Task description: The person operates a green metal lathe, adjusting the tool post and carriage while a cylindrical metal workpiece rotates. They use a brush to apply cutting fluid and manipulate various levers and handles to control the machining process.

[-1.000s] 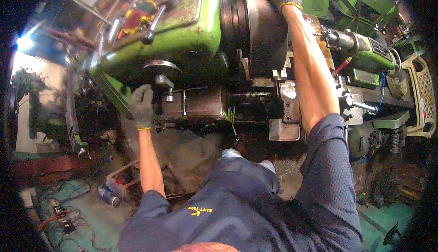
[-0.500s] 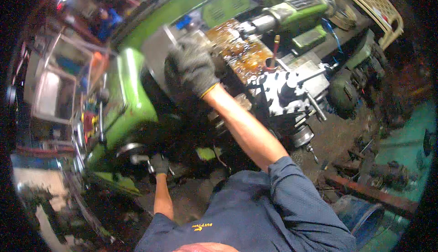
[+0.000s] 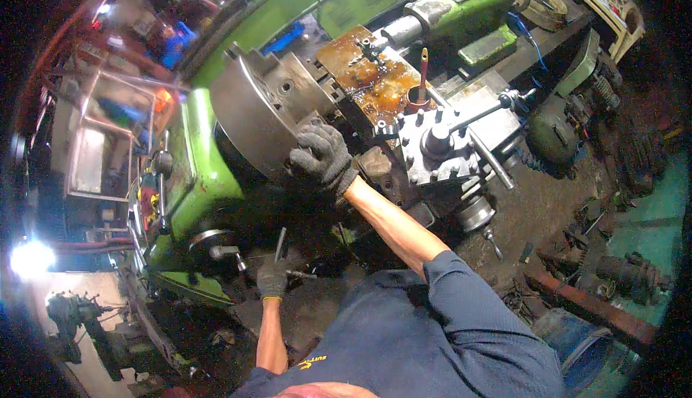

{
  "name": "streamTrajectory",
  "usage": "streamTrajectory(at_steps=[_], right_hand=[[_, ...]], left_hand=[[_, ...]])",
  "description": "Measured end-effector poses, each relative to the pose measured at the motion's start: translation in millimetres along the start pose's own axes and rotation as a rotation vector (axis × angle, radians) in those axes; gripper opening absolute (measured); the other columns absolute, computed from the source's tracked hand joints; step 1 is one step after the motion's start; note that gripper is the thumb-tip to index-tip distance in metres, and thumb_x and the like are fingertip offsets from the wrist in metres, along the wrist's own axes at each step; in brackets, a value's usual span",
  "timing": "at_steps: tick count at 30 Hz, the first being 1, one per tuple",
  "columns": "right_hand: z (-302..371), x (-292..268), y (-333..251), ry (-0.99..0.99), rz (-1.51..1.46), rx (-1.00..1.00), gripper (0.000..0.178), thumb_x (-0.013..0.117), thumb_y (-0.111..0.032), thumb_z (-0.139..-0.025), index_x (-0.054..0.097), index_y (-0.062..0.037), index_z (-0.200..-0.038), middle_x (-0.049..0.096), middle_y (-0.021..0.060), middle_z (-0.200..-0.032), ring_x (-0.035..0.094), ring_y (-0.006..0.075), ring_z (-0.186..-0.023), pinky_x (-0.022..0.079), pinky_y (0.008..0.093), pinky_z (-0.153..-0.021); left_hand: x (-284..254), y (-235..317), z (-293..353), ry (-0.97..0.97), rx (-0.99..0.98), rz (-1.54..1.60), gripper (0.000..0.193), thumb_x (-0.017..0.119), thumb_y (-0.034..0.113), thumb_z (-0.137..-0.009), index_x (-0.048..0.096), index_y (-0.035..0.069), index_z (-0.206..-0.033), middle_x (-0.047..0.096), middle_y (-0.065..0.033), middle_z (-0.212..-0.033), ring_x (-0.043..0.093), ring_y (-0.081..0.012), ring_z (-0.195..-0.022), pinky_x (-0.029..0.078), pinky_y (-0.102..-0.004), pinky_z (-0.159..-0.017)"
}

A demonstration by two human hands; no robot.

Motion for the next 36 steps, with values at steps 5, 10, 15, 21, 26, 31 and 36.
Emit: streamTrajectory(at_steps=[5,10,15,21,26,31,36], right_hand=[[44,-4,12,-0.098,-0.054,-0.03,0.038,0.073,-0.016,-0.076,0.064,-0.0227,-0.113,0.059,0.0106,-0.12,0.062,0.0355,-0.112,0.052,0.0537,-0.096],[47,-8,9,-0.157,0.042,0.075,0.039,0.072,-0.016,-0.079,0.065,-0.0185,-0.117,0.059,0.0125,-0.12,0.059,0.0372,-0.118,0.05,0.0517,-0.1],[-9,-97,-23,-0.45,-0.168,0.356,0.037,0.074,-0.017,-0.085,0.064,-0.0074,-0.119,0.065,0.0166,-0.122,0.062,0.0377,-0.116,0.052,0.0489,-0.098],[3,-290,8,-0.297,0.192,0.51,0.019,0.075,-0.011,-0.086,0.072,-0.0052,-0.104,0.072,0.0137,-0.102,0.069,0.0334,-0.098,0.053,0.0441,-0.09],[78,-365,84,-0.448,0.494,1.02,0.035,0.076,-0.027,-0.09,0.069,-0.0052,-0.116,0.071,0.0175,-0.11,0.068,0.0359,-0.103,0.053,0.0458,-0.092],[106,-351,112,-0.746,0.49,1.384,0.041,0.069,-0.04,-0.094,0.064,-0.0092,-0.121,0.073,0.0198,-0.105,0.07,0.0434,-0.098,0.054,0.0504,-0.087],[132,-328,134,-0.892,0.551,1.368,0.039,0.066,-0.04,-0.096,0.063,-0.0078,-0.117,0.072,0.0228,-0.098,0.07,0.0439,-0.093,0.053,0.053,-0.081]], left_hand=[[-192,64,19,0.461,0.098,0.6,0.021,0.065,0.024,-0.101,0.067,0.004,-0.1,0.063,-0.0096,-0.078,0.06,-0.0215,-0.066,0.05,-0.0367,-0.063],[-338,129,4,0.583,0.356,0.81,0.017,0.058,0.018,-0.106,0.066,0.002,-0.108,0.064,-0.0072,-0.092,0.061,-0.0159,-0.084,0.054,-0.0372,-0.08],[-403,229,-27,1.168,1.063,-0.05,0.019,0.07,0.006,-0.09,0.069,0.006,-0.109,0.071,-0.0151,-0.102,0.068,-0.0282,-0.085,0.056,-0.0402,-0.077],[-389,267,-82,0.96,1.171,-0.071,0.029,0.067,0.01,-0.08,0.069,0.012,-0.109,0.066,-0.0087,-0.09,0.063,-0.0299,-0.078,0.05,-0.0446,-0.069],[-383,290,-90,0.906,1.284,-0.516,0.033,0.065,0.012,-0.083,0.069,0.016,-0.116,0.065,-0.0063,-0.097,0.064,-0.0258,-0.086,0.051,-0.0412,-0.076],[-381,308,-106,0.828,1.242,-0.638,0.034,0.066,0.015,-0.083,0.069,0.018,-0.117,0.065,-0.005,-0.098,0.065,-0.0249,-0.088,0.051,-0.0412,-0.079],[-390,298,-125,0.913,1.094,-0.474,0.028,0.069,0.018,-0.075,0.07,0.017,-0.103,0.066,-0.0049,-0.094,0.064,-0.0263,-0.085,0.05,-0.0413,-0.074]])
Point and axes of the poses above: each hand's wrist, its own z-axis away from the middle knuckle, its own x-axis out of the palm, y = z × x, the point moved 7 cm from there along -z, towards the middle knuckle
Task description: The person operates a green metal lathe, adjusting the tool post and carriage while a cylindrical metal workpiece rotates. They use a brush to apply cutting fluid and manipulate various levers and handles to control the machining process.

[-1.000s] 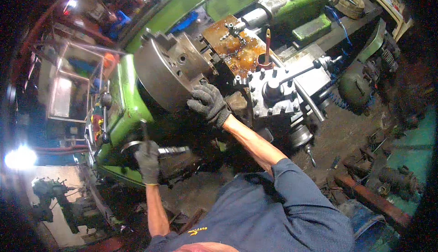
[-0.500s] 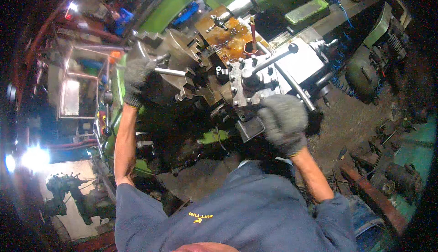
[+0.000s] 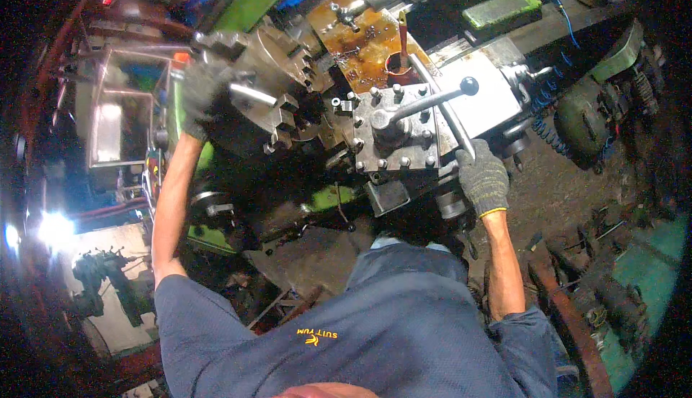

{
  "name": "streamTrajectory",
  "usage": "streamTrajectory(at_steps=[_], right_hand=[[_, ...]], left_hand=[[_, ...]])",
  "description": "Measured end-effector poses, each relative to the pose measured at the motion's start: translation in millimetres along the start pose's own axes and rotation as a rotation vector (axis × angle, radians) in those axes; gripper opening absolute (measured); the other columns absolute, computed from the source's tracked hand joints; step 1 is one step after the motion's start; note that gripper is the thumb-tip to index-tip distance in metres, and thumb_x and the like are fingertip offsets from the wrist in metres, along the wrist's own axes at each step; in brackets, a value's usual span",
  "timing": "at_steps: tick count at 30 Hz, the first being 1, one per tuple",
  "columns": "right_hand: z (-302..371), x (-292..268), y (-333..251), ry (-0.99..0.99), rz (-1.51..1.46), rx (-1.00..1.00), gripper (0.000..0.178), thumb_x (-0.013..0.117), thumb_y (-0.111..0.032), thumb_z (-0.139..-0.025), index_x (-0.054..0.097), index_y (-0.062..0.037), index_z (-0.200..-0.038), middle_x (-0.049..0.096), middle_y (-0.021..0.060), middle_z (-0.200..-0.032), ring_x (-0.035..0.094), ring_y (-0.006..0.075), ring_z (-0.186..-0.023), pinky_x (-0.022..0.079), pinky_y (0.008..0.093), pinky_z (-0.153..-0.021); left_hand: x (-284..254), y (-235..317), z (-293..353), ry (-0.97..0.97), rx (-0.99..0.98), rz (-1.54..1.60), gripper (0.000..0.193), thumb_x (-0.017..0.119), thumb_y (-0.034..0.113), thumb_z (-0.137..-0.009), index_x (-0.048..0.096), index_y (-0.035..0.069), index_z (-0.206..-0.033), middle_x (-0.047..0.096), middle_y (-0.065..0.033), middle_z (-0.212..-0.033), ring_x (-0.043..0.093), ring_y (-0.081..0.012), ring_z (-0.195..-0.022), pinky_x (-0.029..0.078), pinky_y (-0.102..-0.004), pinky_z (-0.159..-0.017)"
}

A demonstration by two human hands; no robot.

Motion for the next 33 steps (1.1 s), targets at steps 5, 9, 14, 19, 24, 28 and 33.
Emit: streamTrajectory(at_steps=[5,9,14,19,24,28,33], right_hand=[[17,6,16,0.095,-0.312,-0.12,0.032,0.061,-0.035,-0.102,0.065,-0.0035,-0.108,0.066,0.0211,-0.089,0.064,0.0369,-0.081,0.05,0.0458,-0.074],[64,-2,67,0.263,-0.337,-0.229,0.033,0.058,-0.032,-0.105,0.064,0.0006,-0.101,0.06,0.0146,-0.082,0.055,0.0265,-0.073,0.046,0.0406,-0.07],[132,-50,101,0.383,-0.316,-0.091,0.033,0.061,-0.031,-0.104,0.065,0.0009,-0.106,0.057,0.0067,-0.08,0.054,0.0164,-0.071,0.045,0.0355,-0.066],[158,-94,-25,0.483,-0.172,-0.342,0.028,0.065,-0.028,-0.103,0.069,-0.0021,-0.109,0.058,0.0039,-0.075,0.053,0.0136,-0.067,0.046,0.0316,-0.063],[122,-53,-102,0.379,-0.291,-0.425,0.029,0.07,-0.031,-0.099,0.07,-0.0026,-0.1,0.057,0.0093,-0.07,0.052,0.0125,-0.064,0.046,0.0328,-0.059],[114,-42,-143,0.385,-0.239,-0.481,0.032,0.07,-0.034,-0.099,0.07,-0.0025,-0.098,0.062,0.0096,-0.068,0.057,0.0137,-0.061,0.048,0.035,-0.058],[111,-37,-180,0.348,-0.27,-0.487,0.034,0.07,-0.036,-0.099,0.073,-0.0018,-0.099,0.067,0.0083,-0.072,0.064,0.014,-0.067,0.051,0.0345,-0.062]], left_hand=[[-6,-16,-5,0.217,-0.064,0.134,0.035,0.073,0.024,-0.068,0.07,0.017,-0.102,0.068,-0.0066,-0.096,0.066,-0.0286,-0.09,0.051,-0.0443,-0.078],[1,-25,1,0.32,-0.329,0.075,0.022,0.067,0.021,-0.068,0.068,0.014,-0.088,0.07,-0.0106,-0.091,0.068,-0.0337,-0.092,0.053,-0.0455,-0.085],[17,-20,-12,0.447,-0.444,0.068,0.01,0.064,0.022,-0.074,0.068,0.017,-0.082,0.065,-0.0102,-0.083,0.062,-0.0352,-0.087,0.045,-0.0485,-0.084],[4,-23,-8,0.538,-0.415,0.118,0.012,0.069,0.028,-0.072,0.072,0.018,-0.08,0.066,-0.0068,-0.08,0.062,-0.034,-0.081,0.046,-0.0467,-0.081],[22,-55,8,0.568,-0.501,0.182,0.007,0.07,0.026,-0.072,0.071,0.02,-0.074,0.066,-0.0066,-0.078,0.062,-0.0334,-0.083,0.048,-0.0455,-0.079],[23,-61,4,0.403,-0.569,0.212,0.009,0.067,0.025,-0.074,0.072,0.019,-0.077,0.069,-0.0071,-0.086,0.064,-0.0318,-0.092,0.046,-0.046,-0.087],[24,-64,8,0.38,-0.572,0.236,0.012,0.064,0.023,-0.075,0.074,0.017,-0.08,0.07,-0.0083,-0.088,0.065,-0.032,-0.094,0.046,-0.0465,-0.09]])
Point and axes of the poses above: each hand's wrist, its own z-axis away from the middle knuckle, its own x-axis out of the palm, y = z × x, the point moved 7 cm from there along -z, towards the middle knuckle
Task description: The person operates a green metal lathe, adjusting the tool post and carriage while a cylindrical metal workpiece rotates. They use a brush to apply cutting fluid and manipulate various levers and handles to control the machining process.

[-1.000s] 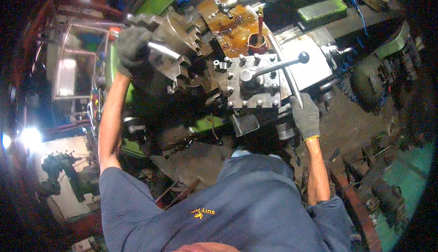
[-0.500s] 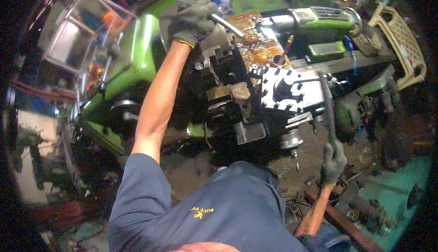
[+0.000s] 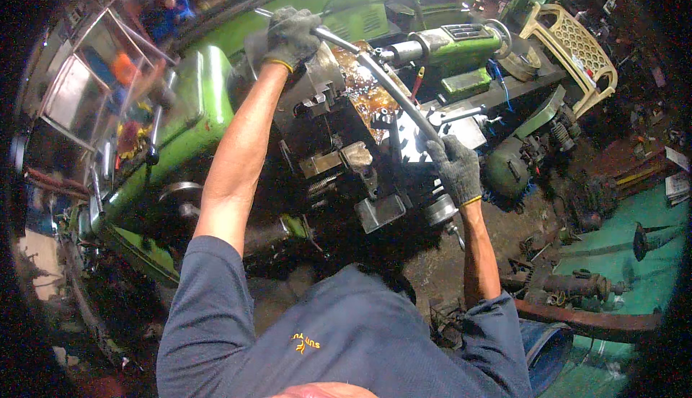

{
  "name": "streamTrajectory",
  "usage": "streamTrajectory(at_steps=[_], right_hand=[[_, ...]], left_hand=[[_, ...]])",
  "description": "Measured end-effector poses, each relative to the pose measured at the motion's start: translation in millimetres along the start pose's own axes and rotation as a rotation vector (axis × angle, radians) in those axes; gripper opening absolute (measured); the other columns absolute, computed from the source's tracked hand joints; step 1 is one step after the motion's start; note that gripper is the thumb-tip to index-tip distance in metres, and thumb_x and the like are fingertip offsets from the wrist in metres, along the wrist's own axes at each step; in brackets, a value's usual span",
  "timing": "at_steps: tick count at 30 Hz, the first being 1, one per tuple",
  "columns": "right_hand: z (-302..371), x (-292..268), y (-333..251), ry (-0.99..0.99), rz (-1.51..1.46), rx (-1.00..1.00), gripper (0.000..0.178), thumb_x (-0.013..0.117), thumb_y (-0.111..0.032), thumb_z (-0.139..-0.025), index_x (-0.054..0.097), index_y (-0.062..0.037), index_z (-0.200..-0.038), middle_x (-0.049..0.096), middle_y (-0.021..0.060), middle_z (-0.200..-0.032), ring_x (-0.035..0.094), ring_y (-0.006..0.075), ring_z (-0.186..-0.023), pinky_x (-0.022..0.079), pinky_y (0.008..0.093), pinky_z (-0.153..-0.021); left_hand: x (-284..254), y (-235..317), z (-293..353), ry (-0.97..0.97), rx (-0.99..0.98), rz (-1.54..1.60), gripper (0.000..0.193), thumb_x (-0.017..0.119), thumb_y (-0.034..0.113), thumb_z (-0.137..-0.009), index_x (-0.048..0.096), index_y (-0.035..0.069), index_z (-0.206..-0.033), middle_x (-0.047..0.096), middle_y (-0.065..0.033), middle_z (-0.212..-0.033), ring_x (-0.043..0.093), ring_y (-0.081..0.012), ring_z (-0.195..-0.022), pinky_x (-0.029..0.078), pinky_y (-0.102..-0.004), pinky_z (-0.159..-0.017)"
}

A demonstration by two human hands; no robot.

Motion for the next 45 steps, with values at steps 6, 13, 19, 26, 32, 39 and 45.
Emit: streamTrajectory(at_steps=[6,13,19,26,32,39,45], right_hand=[[-16,2,-15,0.037,0.006,-0.05,0.026,0.071,-0.03,-0.099,0.074,-0.0037,-0.098,0.071,0.0103,-0.076,0.067,0.0125,-0.07,0.052,0.0326,-0.063],[-79,-51,-65,0.215,0.636,-0.482,0.027,0.08,-0.032,-0.087,0.064,-0.0111,-0.088,0.062,0.0115,-0.07,0.063,0.0344,-0.064,0.049,0.0431,-0.058],[-153,-55,-19,0.2,0.901,-0.375,0.027,0.07,-0.04,-0.092,0.061,-0.0143,-0.091,0.069,0.0167,-0.079,0.07,0.0412,-0.076,0.052,0.0537,-0.061],[-204,-39,-17,0.08,0.977,-0.244,0.019,0.066,-0.03,-0.091,0.069,-0.0137,-0.1,0.073,0.0181,-0.089,0.072,0.0396,-0.089,0.056,0.0527,-0.074],[-222,-61,-37,0.097,1.006,-0.328,0.021,0.065,-0.026,-0.09,0.073,-0.0126,-0.104,0.074,0.0171,-0.096,0.072,0.0391,-0.091,0.057,0.0521,-0.079],[-297,-45,11,0.084,0.802,-0.695,0.023,0.063,-0.024,-0.093,0.074,-0.017,-0.112,0.075,0.0158,-0.093,0.073,0.0381,-0.089,0.056,0.0501,-0.078],[-378,-9,32,-0.057,0.939,-0.541,0.027,0.064,-0.032,-0.093,0.071,-0.0201,-0.117,0.075,0.0144,-0.099,0.072,0.0362,-0.098,0.057,0.0512,-0.084]], left_hand=[[1,-3,0,0.023,0.044,0.019,0.014,0.064,0.024,-0.075,0.075,0.018,-0.081,0.071,-0.0091,-0.088,0.066,-0.0322,-0.093,0.047,-0.0479,-0.086],[22,-12,-12,-0.07,0.037,-0.083,0.017,0.064,0.027,-0.08,0.075,0.017,-0.089,0.072,-0.0085,-0.091,0.069,-0.0313,-0.094,0.048,-0.0486,-0.085],[34,-4,-31,-0.132,0.087,-0.03,0.016,0.062,0.026,-0.083,0.075,0.018,-0.089,0.073,-0.0089,-0.091,0.071,-0.0297,-0.094,0.051,-0.0483,-0.084],[36,-54,-48,-0.573,-0.115,-0.124,0.034,0.063,0.038,-0.085,0.082,0.016,-0.102,0.078,-0.0131,-0.102,0.076,-0.0305,-0.098,0.056,-0.0491,-0.086],[100,-69,-77,-0.675,-0.14,-0.095,0.052,0.07,0.056,-0.077,0.081,0.017,-0.11,0.077,-0.0148,-0.112,0.074,-0.0319,-0.103,0.056,-0.0472,-0.09],[40,-52,-55,-0.522,-0.328,-0.187,0.046,0.066,0.049,-0.081,0.081,0.01,-0.102,0.077,-0.0184,-0.104,0.076,-0.0365,-0.097,0.059,-0.0473,-0.084],[14,-14,-30,-0.482,-0.253,-0.186,0.05,0.06,0.058,-0.089,0.079,0.012,-0.095,0.075,-0.0185,-0.095,0.074,-0.0359,-0.091,0.058,-0.0484,-0.078]])
Point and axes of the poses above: each hand's wrist, its own z-axis away from the middle knuckle, its own x-axis out of the palm, y = z × x, the point moved 7 cm from there along -z, towards the middle knuckle
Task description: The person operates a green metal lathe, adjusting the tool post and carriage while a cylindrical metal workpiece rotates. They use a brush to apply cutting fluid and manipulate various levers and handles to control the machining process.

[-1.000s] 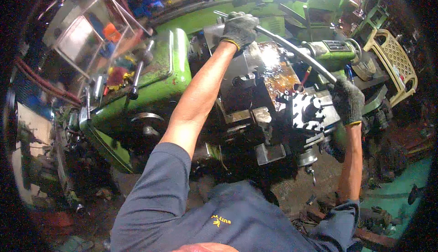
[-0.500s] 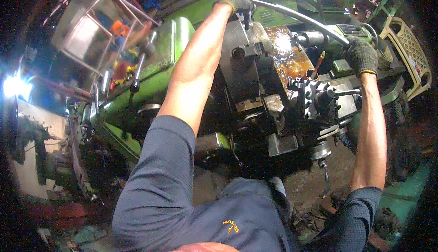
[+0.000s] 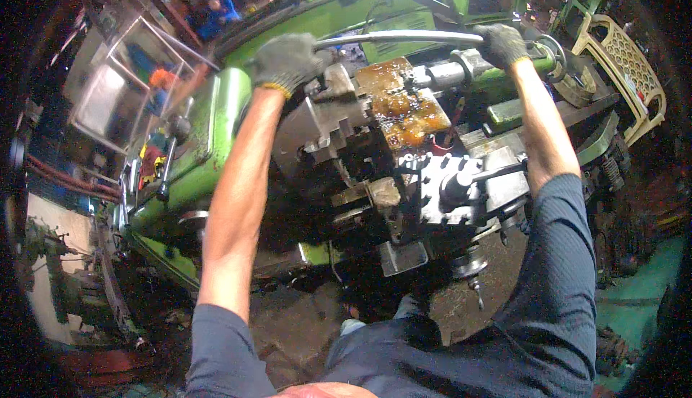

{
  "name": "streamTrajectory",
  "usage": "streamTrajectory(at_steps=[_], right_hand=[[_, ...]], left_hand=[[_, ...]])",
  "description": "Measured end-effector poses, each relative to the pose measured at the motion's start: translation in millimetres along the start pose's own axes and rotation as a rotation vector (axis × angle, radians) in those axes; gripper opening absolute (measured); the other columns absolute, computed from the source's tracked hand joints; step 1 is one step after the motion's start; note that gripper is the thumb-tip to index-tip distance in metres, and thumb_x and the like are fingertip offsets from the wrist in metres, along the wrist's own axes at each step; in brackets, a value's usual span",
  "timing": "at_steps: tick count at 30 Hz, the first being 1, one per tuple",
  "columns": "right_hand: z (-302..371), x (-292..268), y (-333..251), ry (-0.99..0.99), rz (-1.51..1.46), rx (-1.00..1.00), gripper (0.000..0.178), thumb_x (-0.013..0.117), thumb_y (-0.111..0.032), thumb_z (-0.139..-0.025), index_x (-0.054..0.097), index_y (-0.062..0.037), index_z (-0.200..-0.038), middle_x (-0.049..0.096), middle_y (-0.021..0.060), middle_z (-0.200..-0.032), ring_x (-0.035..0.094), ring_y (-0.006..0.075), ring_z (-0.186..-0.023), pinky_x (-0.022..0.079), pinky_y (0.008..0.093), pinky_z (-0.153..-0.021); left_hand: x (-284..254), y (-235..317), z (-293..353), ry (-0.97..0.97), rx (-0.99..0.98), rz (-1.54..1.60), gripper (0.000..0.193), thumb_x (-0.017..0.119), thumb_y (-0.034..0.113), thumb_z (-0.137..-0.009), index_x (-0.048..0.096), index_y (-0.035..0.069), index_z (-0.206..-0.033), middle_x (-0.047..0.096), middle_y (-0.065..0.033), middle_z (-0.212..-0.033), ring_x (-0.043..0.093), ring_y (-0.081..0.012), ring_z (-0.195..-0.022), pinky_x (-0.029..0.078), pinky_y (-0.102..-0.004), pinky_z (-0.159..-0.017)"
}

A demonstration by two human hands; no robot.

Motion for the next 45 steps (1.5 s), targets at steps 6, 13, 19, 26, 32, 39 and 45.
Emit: streamTrajectory(at_steps=[6,13,19,26,32,39,45], right_hand=[[-95,30,-13,-0.034,-0.054,-0.063,0.023,0.064,-0.025,-0.093,0.073,-0.0161,-0.111,0.075,0.0142,-0.106,0.073,0.0326,-0.1,0.058,0.0459,-0.085],[-8,82,121,-0.135,-0.168,0.133,0.033,0.06,-0.035,-0.095,0.072,-0.0224,-0.123,0.073,0.0188,-0.111,0.069,0.0401,-0.106,0.054,0.0524,-0.089],[221,126,146,-0.301,-0.241,0.351,0.031,0.066,-0.036,-0.093,0.076,-0.0078,-0.101,0.072,0.0242,-0.092,0.071,0.0423,-0.089,0.055,0.0511,-0.078],[409,137,40,-0.644,-0.625,0.487,0.044,0.074,-0.042,-0.086,0.073,-0.0028,-0.105,0.072,0.0224,-0.092,0.07,0.0401,-0.082,0.055,0.0485,-0.075],[417,98,-38,-0.763,-0.948,0.784,0.049,0.073,-0.049,-0.089,0.073,-0.0021,-0.105,0.073,0.0182,-0.086,0.071,0.0299,-0.074,0.055,0.0442,-0.073],[383,104,-54,-0.721,-1.025,0.629,0.046,0.071,-0.043,-0.095,0.07,-0.0021,-0.116,0.072,0.0128,-0.083,0.07,0.0182,-0.07,0.054,0.0352,-0.064],[379,73,-31,-0.832,-1.222,0.611,0.046,0.066,-0.038,-0.101,0.065,-0.0016,-0.13,0.073,0.0083,-0.099,0.068,0.0142,-0.087,0.056,0.0322,-0.075]], left_hand=[[-9,-27,27,0.202,0.141,-0.069,0.039,0.051,0.045,-0.102,0.072,0.013,-0.098,0.069,-0.015,-0.105,0.068,-0.0355,-0.092,0.055,-0.0483,-0.078],[-15,-37,98,0.148,-0.261,-0.041,0.024,0.057,0.033,-0.098,0.072,0.016,-0.103,0.069,-0.0172,-0.084,0.069,-0.0393,-0.082,0.053,-0.0514,-0.071],[-85,83,136,0.302,0.218,0.075,0.025,0.073,0.023,-0.087,0.077,0.008,-0.107,0.074,-0.0166,-0.101,0.072,-0.0328,-0.093,0.057,-0.0422,-0.082],[-10,17,44,0.134,0.11,-0.029,0.059,0.07,0.03,-0.087,0.059,0.017,-0.143,0.067,-0.0159,-0.13,0.068,-0.0347,-0.11,0.054,-0.0439,-0.095],[2,-34,34,0.218,0.147,0.314,0.058,0.061,0.028,-0.086,0.06,0.014,-0.143,0.069,-0.0172,-0.129,0.066,-0.0349,-0.119,0.052,-0.0449,-0.1],[8,-36,25,0.241,0.173,0.303,0.04,0.06,0.039,-0.099,0.07,0.014,-0.129,0.071,-0.0146,-0.125,0.065,-0.0335,-0.121,0.051,-0.0438,-0.101],[10,-31,31,0.283,0.079,0.149,0.037,0.065,0.042,-0.096,0.069,0.015,-0.121,0.074,-0.0135,-0.111,0.07,-0.0327,-0.107,0.057,-0.047,-0.083]])
Point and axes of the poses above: each hand's wrist, its own z-axis away from the middle knuckle, its own x-axis out of the palm, y = z × x, the point moved 7 cm from there along -z, towards the middle knuckle
